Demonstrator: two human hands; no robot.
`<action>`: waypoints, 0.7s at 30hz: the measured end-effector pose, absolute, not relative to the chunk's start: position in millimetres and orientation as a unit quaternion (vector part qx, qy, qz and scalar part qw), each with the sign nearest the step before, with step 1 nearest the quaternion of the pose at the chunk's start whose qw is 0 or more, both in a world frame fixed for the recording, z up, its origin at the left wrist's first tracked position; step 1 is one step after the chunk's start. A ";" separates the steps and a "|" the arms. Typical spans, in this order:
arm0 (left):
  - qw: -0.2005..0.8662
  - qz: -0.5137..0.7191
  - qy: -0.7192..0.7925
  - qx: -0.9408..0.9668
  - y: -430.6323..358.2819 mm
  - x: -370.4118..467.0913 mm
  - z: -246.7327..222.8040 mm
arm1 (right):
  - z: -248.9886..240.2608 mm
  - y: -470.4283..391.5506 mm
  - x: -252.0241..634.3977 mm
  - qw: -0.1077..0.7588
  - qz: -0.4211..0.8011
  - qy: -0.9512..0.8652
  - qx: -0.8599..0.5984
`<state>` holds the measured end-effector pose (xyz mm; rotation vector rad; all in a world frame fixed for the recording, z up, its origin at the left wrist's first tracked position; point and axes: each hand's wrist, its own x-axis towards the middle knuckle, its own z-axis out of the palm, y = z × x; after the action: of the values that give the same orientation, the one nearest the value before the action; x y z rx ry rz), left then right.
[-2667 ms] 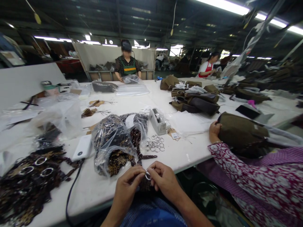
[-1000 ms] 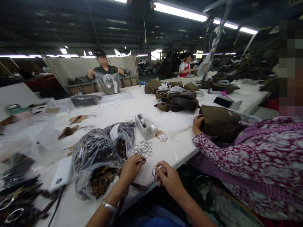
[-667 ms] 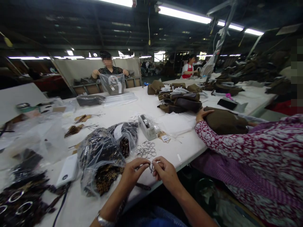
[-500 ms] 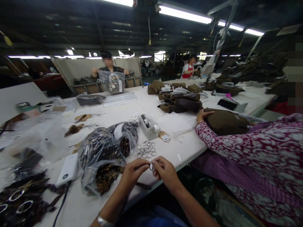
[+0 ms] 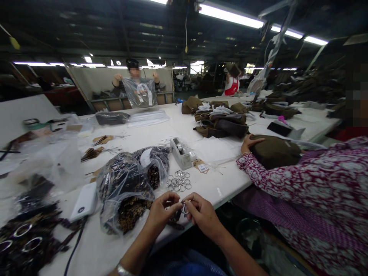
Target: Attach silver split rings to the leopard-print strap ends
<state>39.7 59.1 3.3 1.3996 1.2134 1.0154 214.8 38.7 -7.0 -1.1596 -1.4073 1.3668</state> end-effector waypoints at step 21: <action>0.011 0.578 0.709 0.404 -11.5 -156.4 109.1 | -10.3 36.8 218.6 0.384 0.368 -0.696 -0.482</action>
<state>-156.4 -11.5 109.1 1.2616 2.2111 1.8041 218.6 36.8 -10.3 -1.2277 -1.7738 0.9385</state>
